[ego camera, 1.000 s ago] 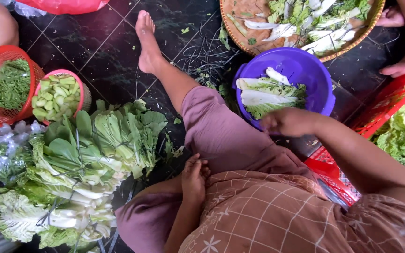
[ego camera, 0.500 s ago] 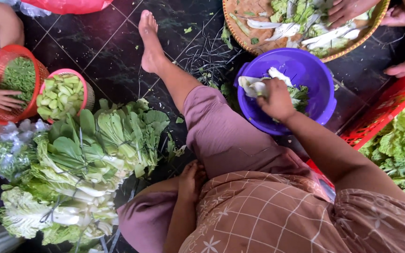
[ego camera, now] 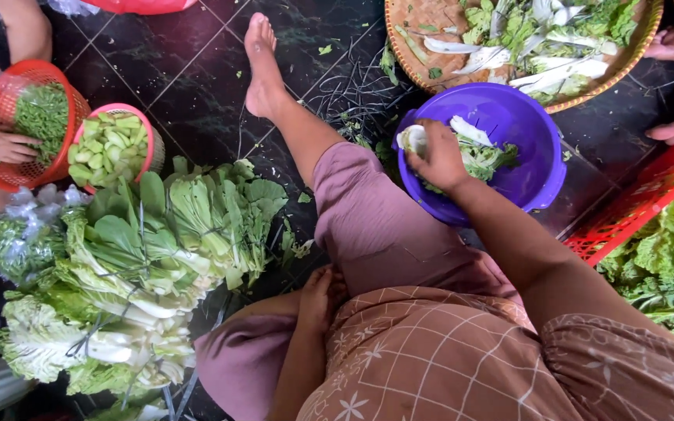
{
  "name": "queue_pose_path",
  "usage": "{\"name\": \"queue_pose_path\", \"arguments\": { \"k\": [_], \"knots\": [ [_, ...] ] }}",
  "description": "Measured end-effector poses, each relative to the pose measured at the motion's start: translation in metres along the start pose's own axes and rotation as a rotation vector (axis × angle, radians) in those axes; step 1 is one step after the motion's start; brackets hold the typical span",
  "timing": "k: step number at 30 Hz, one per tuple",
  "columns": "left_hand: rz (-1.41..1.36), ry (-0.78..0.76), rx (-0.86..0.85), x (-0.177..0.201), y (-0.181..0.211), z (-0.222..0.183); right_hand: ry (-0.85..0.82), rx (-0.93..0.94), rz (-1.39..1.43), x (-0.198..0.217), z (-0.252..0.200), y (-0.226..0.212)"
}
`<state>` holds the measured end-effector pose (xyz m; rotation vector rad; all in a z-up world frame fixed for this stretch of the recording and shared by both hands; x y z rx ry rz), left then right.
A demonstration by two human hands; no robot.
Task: Sorting and bundling Napa cabbage leaves and tying them with thin strips.
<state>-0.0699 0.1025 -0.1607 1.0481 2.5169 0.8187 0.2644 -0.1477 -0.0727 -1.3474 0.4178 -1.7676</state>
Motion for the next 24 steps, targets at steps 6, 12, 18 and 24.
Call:
{"name": "queue_pose_path", "arguments": {
  "k": [6,12,18,24],
  "knots": [
    [0.028,-0.037,0.009,-0.004,0.010,-0.012,-0.126,-0.055,-0.130,-0.014,0.000,0.021],
    [-0.002,0.004,-0.047,-0.007,0.011,-0.016,0.045,0.027,-0.138,-0.023,0.002,0.057],
    [0.004,-0.027,-0.056,-0.005,0.010,-0.015,0.066,-0.284,0.506,0.051,0.006,0.027],
    [0.020,-0.046,-0.059,-0.005,0.010,-0.012,0.040,-0.365,0.522,0.130,0.039,0.000]
  ]
}}
Point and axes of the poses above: each hand's wrist, its own z-axis towards the middle knuckle, its own x-axis out of the back of the hand, y = z × x, the point moved 4 cm from there along z, towards the middle knuckle, and after that the axes turned 10 degrees about y, right-handed, at the moved point
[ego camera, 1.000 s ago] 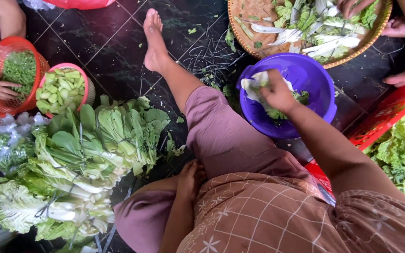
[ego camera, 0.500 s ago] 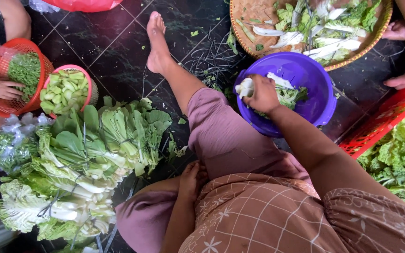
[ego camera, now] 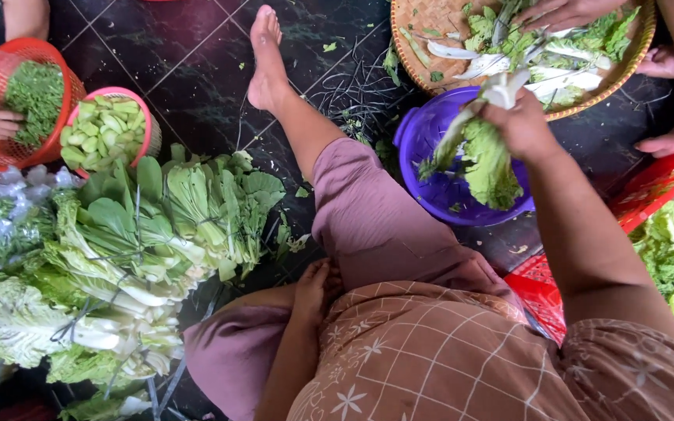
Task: Sorting and bundling Napa cabbage leaves and tying them with thin strips.
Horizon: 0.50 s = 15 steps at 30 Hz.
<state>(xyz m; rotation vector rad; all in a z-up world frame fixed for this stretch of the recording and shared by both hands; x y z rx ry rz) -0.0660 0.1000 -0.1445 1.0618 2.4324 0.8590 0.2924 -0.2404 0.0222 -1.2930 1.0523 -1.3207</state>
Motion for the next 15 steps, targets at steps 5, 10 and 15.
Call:
{"name": "queue_pose_path", "arguments": {
  "k": [5,10,15],
  "knots": [
    [-0.102,0.080,0.062,-0.012,0.009,-0.011,-0.171,-0.011,-0.001,-0.003,0.007,-0.036],
    [-0.102,0.083,0.067,-0.011,0.010,-0.012,-0.325,0.054,0.253,-0.039,0.001,-0.074],
    [-0.077,0.065,0.062,-0.011,0.012,-0.014,-0.419,0.229,-0.215,-0.055,0.003,-0.106]
  ]
}}
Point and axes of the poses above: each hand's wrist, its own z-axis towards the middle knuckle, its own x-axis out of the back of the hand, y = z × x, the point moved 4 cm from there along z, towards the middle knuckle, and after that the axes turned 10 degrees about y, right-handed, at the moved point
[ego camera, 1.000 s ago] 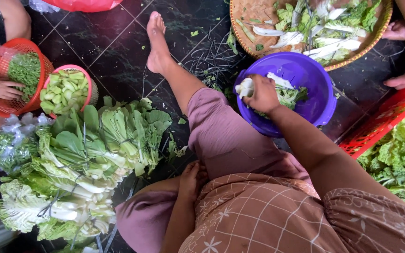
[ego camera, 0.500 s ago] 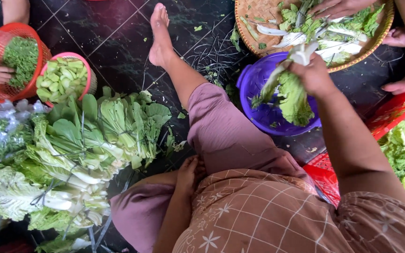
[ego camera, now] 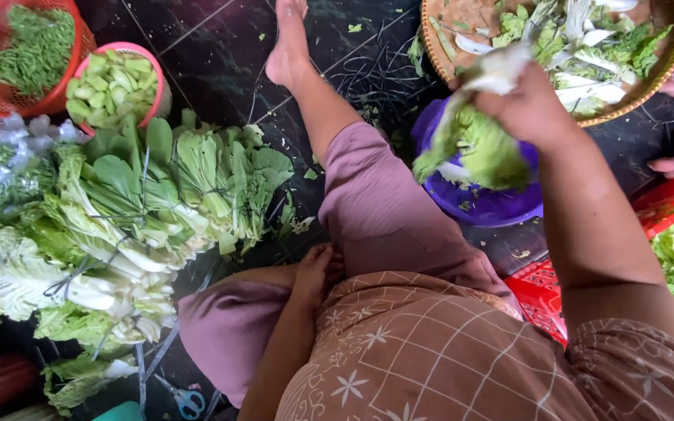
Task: Sorting and bundling Napa cabbage leaves and tying them with thin strips.
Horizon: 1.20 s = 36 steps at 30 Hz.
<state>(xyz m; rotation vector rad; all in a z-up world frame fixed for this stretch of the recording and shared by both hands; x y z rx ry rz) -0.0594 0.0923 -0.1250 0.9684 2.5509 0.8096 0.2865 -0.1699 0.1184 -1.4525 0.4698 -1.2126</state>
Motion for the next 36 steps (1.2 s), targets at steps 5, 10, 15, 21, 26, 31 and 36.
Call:
{"name": "queue_pose_path", "arguments": {
  "k": [5,10,15,21,26,31,36],
  "knots": [
    [-0.020,-0.012,-0.009,0.004,-0.012,0.013,-0.029,-0.321,-0.383,0.015,-0.002,-0.004],
    [-0.024,-0.015,-0.006,0.004,-0.011,0.014,-0.050,-0.529,-0.453,0.013,-0.021,-0.013],
    [-0.006,-0.018,-0.009,0.005,-0.015,0.020,0.116,-0.502,-0.044,-0.005,-0.034,-0.002],
    [0.178,-0.081,-0.097,0.006,-0.011,0.009,0.157,0.104,0.203,-0.024,-0.006,0.031],
    [0.301,-0.100,-0.118,-0.008,0.011,-0.031,-0.166,0.515,0.120,-0.070,-0.020,-0.091],
    [0.225,-0.133,-0.268,-0.009,0.007,-0.022,-0.467,0.982,-0.196,-0.120,-0.060,-0.151],
    [0.402,-0.021,-0.362,-0.021,-0.008,0.004,-1.010,0.978,-0.699,-0.191,-0.117,-0.089]
  ]
}}
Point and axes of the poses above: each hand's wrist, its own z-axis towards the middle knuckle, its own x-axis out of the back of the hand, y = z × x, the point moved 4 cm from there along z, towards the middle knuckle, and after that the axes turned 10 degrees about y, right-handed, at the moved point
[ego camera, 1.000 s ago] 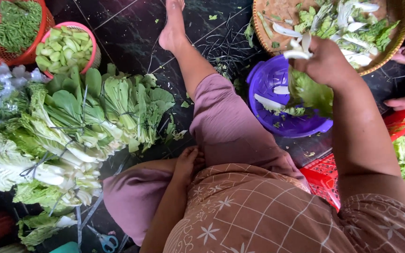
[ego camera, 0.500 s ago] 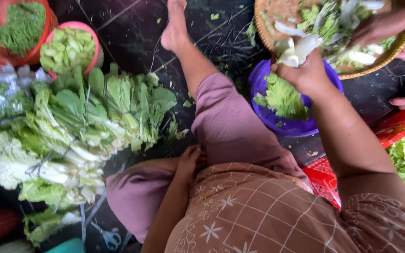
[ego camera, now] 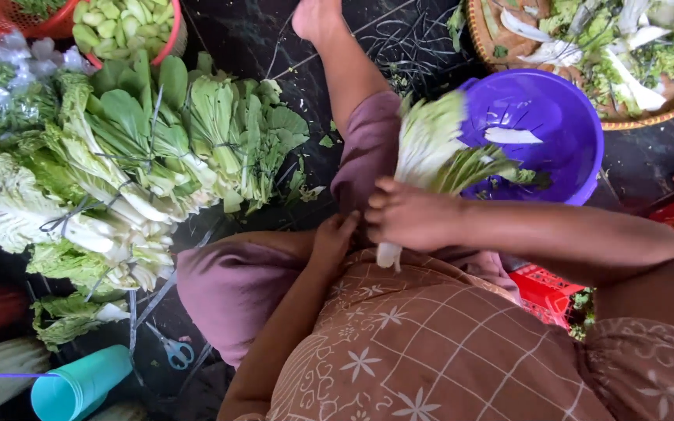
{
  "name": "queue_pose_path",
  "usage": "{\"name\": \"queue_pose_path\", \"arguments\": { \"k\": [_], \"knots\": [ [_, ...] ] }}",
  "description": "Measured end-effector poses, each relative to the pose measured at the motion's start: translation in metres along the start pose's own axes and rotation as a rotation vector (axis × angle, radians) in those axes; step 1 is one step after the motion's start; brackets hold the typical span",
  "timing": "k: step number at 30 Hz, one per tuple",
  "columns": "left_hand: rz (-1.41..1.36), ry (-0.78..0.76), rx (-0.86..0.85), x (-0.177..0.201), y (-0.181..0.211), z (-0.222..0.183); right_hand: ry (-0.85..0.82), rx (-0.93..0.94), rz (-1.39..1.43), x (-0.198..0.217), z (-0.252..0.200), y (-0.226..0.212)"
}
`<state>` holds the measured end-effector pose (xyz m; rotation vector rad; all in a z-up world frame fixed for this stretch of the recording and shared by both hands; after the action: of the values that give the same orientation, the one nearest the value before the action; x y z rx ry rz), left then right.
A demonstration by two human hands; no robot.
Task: Sorting and bundling Napa cabbage leaves and tying them with thin strips.
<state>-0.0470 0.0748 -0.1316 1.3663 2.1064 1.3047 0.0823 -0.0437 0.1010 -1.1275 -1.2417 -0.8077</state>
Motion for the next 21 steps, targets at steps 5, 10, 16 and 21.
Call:
{"name": "queue_pose_path", "arguments": {
  "k": [5,10,16,21],
  "knots": [
    [-0.084,0.068,-0.043,-0.010,-0.008,0.015,0.257,0.047,-0.111,-0.054,0.000,0.005],
    [-0.378,0.163,-0.257,-0.001,0.040,-0.011,0.355,-0.041,-0.063,-0.020,-0.003,0.006],
    [-0.508,0.046,-0.494,0.002,0.076,-0.040,0.167,-0.140,-0.100,0.037,-0.013,0.018],
    [-0.316,-0.116,-0.933,-0.002,0.127,-0.064,-0.113,-0.349,-0.109,0.045,-0.026,0.035]
  ]
}}
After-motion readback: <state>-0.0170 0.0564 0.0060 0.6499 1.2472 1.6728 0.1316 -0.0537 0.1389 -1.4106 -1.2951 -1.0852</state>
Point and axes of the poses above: each hand's wrist, its own z-axis towards the middle knuckle, its own x-axis out of the back of the hand, y = z × x, the point moved 4 cm from there along z, towards the middle knuckle, and after that the axes turned 10 degrees about y, right-handed, at the moved point
